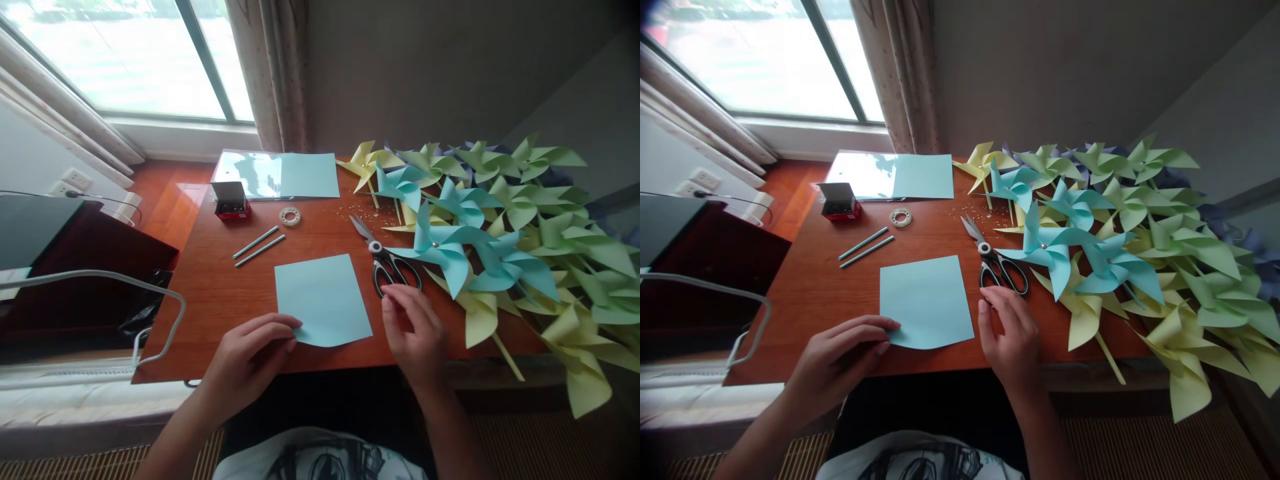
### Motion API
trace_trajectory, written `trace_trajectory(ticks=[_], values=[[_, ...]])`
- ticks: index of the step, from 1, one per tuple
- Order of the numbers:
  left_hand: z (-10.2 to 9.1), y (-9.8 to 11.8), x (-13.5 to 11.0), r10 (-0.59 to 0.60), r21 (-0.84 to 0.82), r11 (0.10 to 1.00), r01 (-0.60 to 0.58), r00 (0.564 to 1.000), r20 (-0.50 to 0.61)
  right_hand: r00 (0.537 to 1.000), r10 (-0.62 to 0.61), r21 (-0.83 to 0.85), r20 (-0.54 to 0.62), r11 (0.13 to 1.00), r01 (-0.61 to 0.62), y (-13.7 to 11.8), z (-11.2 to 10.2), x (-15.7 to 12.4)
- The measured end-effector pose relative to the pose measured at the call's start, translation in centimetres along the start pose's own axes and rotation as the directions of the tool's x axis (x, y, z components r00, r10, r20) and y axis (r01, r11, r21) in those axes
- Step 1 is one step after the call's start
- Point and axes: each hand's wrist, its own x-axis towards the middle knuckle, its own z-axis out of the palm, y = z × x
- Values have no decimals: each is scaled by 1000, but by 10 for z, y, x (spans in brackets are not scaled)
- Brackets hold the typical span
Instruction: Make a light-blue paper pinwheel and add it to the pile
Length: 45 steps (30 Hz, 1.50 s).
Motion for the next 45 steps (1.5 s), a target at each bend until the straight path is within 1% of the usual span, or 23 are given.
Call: trace_trajectory(ticks=[2,4,6,8,11,14,18,20,23,26,29,32,35,37,41,45], values=[[-1,-1,1,-9,-20,1000,9,1000,10,991,-78,89,108,994,69,-9,-3,-6],[-1,-1,2,-20,-36,999,21,1000,10,968,-142,162,207,981,109,-16,-4,-10],[0,0,4,-32,-52,998,32,999,-5,945,-175,201,276,972,121,-20,-4,-13],[2,1,6,-40,-69,997,39,999,-15,929,-192,215,317,968,127,-23,-1,-15],[3,2,8,-52,-87,995,51,999,-11,918,-206,215,338,967,138,-25,4,-16],[2,0,9,-96,-104,990,94,995,-10,920,-197,207,340,970,131,-24,6,-15],[3,0,7,-151,-117,983,143,987,-61,932,-175,196,317,974,116,-25,5,-13],[7,3,7,-125,-64,991,119,987,-100,934,-169,194,315,975,111,-28,6,-13],[17,9,8,-17,63,998,26,991,-133,931,-170,208,323,972,106,-34,9,-14],[27,14,9,83,151,987,-63,988,-127,922,-172,230,347,969,94,-37,15,-13],[28,15,10,101,203,976,-78,989,-106,913,-173,282,370,957,67,-37,18,-10],[22,11,10,112,274,958,-86,991,-80,917,-133,332,377,943,0,-35,17,-7],[14,4,9,135,334,936,-110,990,-52,927,-19,311,375,944,-107,-35,14,-6],[12,0,7,138,343,933,-107,988,-67,931,52,283,361,945,-163,-36,12,-4],[16,-5,5,122,310,948,-74,983,-137,936,119,236,331,950,-204,-40,13,1],[23,-2,5,48,282,960,1,985,-167,931,166,170,325,958,-231,-43,22,11]])
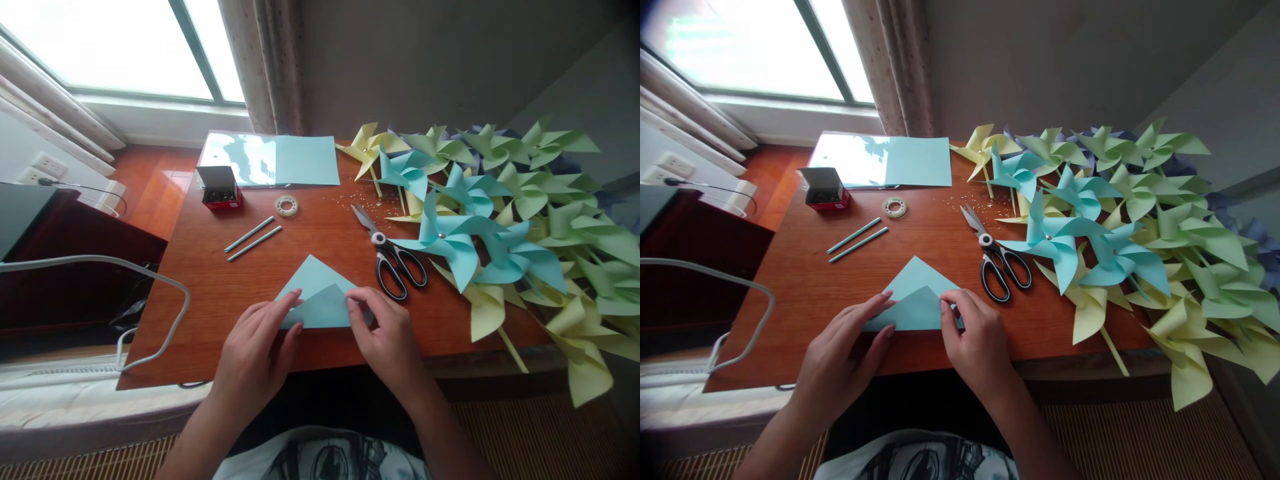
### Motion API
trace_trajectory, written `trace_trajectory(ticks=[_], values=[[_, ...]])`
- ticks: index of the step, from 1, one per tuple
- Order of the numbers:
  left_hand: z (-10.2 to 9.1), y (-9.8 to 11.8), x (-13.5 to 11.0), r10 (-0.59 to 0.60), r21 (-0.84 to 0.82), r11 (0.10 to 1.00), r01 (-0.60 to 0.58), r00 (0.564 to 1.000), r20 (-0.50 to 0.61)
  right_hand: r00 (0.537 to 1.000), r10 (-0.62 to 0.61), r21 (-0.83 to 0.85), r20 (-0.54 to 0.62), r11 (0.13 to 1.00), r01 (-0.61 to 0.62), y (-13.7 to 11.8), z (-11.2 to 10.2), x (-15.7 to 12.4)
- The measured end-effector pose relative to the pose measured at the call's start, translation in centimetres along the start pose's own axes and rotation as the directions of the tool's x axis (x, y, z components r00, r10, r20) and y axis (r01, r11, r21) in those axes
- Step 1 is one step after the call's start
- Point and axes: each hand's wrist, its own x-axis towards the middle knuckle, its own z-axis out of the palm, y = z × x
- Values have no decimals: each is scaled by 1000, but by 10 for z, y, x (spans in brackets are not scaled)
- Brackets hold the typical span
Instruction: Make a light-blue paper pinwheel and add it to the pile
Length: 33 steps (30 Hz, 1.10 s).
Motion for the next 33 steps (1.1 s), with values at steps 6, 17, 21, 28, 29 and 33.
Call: trace_trajectory(ticks=[6,17,21,28,29,33], values=[[-3,25,5,29,223,975,-15,998,-58,998,65,-157,10,986,-63,-4,9,20],[15,45,0,92,364,918,-156,978,188,987,34,-411,158,911,35,-1,14,51],[17,42,0,69,373,917,-141,978,199,957,-130,-311,261,927,210,5,21,66],[18,41,1,25,380,917,-122,968,249,898,-210,-302,386,892,338,-1,24,73],[18,41,1,21,381,917,-119,968,250,890,-216,-302,402,886,351,-2,24,74],[22,39,3,7,381,918,-111,965,264,872,-206,-300,444,883,361,-6,22,77]])
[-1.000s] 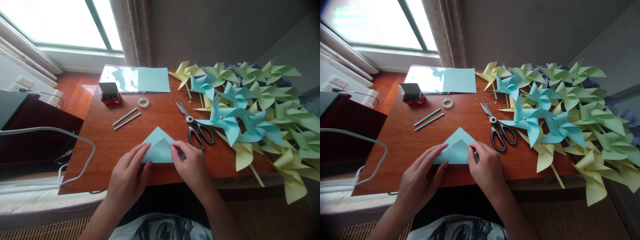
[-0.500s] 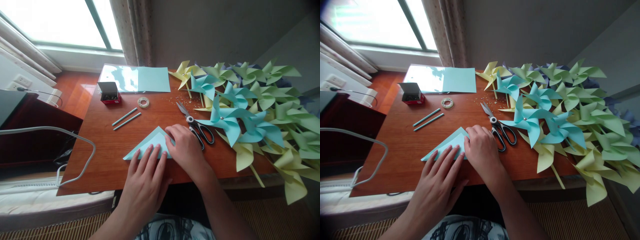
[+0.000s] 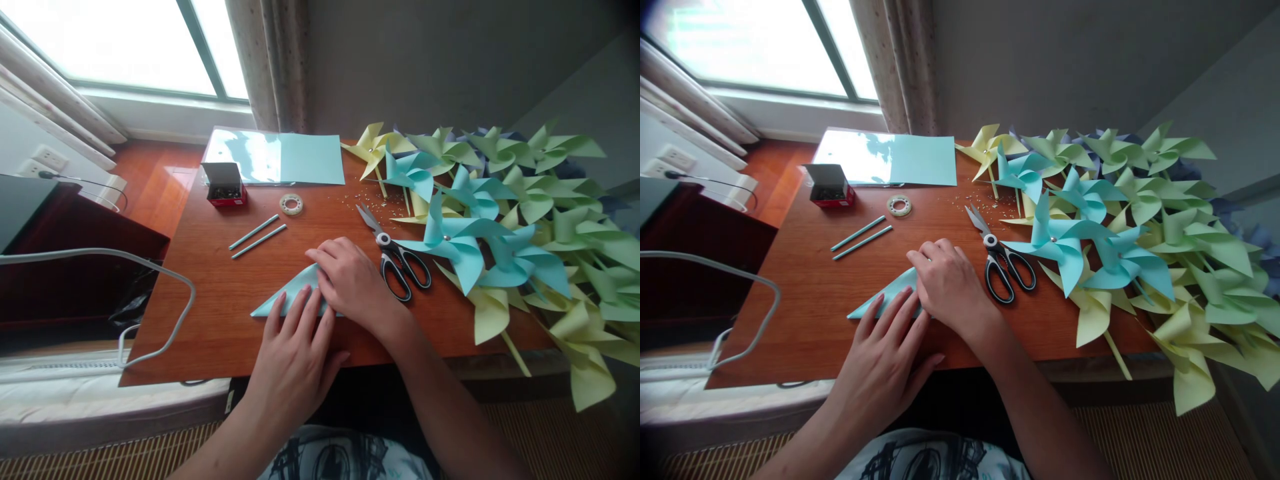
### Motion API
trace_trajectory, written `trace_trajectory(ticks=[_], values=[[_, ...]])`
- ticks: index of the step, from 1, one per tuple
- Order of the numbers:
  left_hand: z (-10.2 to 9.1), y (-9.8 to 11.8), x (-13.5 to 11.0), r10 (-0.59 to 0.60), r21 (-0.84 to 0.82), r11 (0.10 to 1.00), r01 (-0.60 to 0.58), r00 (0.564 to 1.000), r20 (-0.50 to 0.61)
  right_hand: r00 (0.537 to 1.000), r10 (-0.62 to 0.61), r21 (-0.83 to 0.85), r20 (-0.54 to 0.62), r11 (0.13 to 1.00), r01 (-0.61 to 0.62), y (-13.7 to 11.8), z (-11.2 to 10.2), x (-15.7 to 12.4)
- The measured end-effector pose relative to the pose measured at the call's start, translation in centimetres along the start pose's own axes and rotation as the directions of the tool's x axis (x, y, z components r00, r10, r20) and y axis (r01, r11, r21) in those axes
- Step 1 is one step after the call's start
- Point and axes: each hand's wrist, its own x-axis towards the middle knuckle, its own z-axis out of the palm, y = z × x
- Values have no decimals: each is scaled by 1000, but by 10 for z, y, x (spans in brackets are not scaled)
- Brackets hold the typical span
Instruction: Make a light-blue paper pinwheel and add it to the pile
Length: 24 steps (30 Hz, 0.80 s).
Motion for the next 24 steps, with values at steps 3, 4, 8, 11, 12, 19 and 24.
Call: trace_trajectory(ticks=[3,4,8,11,12,19,24], values=[[1,0,1,-2,-10,1000,2,1000,16,1000,28,70,-3,997,-27,0,0,0],[1,0,1,-3,-13,1000,3,1000,17,999,44,118,-15,992,-41,0,0,-1],[0,0,2,-1,-26,1000,1,1000,2,983,161,311,-85,942,-127,4,4,-4],[-1,0,2,2,-28,1000,-2,1000,-17,950,288,406,-116,887,-219,9,7,-6],[-1,0,2,3,-29,1000,-3,1000,-23,941,319,431,-114,869,-243,10,7,-7],[-17,-10,7,10,-136,990,-33,986,-164,934,356,558,-30,781,-279,13,-5,-17],[-35,-43,32,-201,-391,911,128,968,-152,941,325,633,98,709,-310,11,-21,-32]])
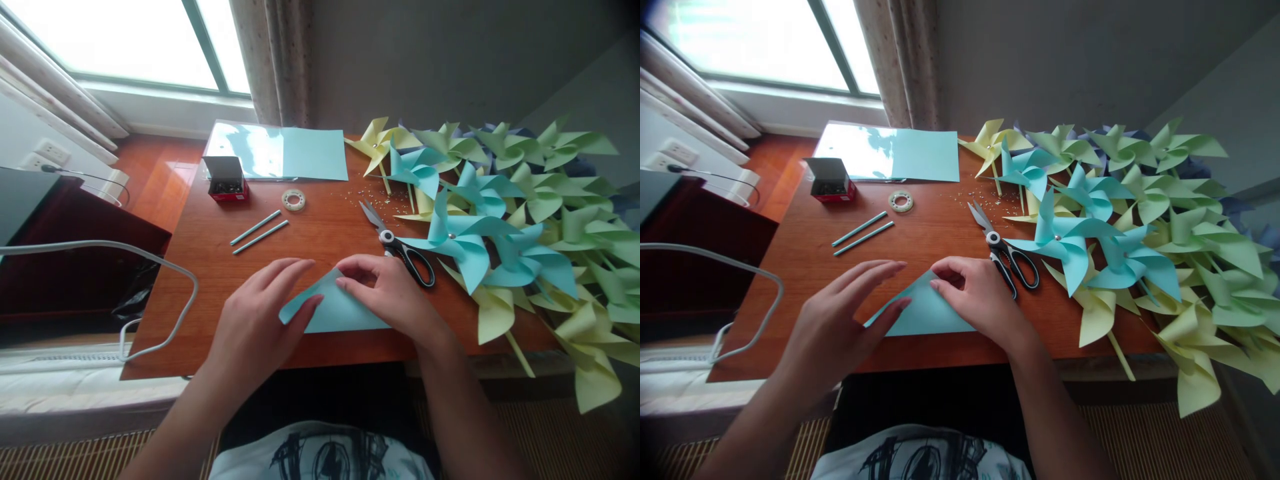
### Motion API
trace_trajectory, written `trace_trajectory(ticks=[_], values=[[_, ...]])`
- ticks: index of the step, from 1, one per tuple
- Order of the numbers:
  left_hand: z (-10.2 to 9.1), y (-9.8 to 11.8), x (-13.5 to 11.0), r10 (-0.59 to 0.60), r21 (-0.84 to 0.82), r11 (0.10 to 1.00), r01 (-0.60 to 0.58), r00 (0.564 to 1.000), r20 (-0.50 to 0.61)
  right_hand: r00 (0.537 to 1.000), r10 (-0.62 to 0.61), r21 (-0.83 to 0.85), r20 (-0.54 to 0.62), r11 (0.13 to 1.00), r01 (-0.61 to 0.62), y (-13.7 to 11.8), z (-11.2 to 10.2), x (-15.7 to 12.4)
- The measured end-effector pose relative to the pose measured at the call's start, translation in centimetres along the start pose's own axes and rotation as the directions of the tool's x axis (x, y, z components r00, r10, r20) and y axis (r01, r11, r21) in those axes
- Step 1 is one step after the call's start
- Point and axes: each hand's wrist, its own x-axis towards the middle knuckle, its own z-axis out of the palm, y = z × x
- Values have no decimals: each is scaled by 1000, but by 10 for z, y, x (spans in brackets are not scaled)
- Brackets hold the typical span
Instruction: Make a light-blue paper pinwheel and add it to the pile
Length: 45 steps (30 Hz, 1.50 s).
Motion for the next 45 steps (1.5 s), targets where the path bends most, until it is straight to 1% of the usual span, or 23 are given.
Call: trace_trajectory(ticks=[1,2,3,4,5,7,11,16,26,45], values=[[-2,-4,8,-39,-118,992,47,997,62,1000,2,6,11,1000,-2,-2,-2,-3],[-2,-7,15,-61,-244,965,99,986,157,1000,4,7,17,1000,-4,-3,-4,-5],[-1,-10,22,-70,-350,922,163,962,264,1000,6,6,21,1000,-6,-5,-5,-7],[0,-12,27,-67,-428,878,214,941,332,1000,9,7,23,1000,-9,-6,-6,-9],[3,-12,31,-58,-476,843,250,922,382,1000,13,11,23,1000,-13,-7,-7,-10],[8,-12,36,-53,-540,788,297,906,421,1000,23,17,13,1000,-23,-8,-7,-12],[13,-11,36,-91,-589,722,363,894,439,1000,23,7,-10,1000,-23,-6,-6,-13],[12,-12,34,-115,-596,694,404,879,463,999,11,-3,-31,1000,-12,-5,-4,-14],[14,-15,32,-116,-602,679,420,871,478,998,54,28,-15,998,-53,-2,-4,-14],[13,-11,34,-135,-581,707,404,883,450,999,49,44,-9,998,-48,-1,-4,-15]])
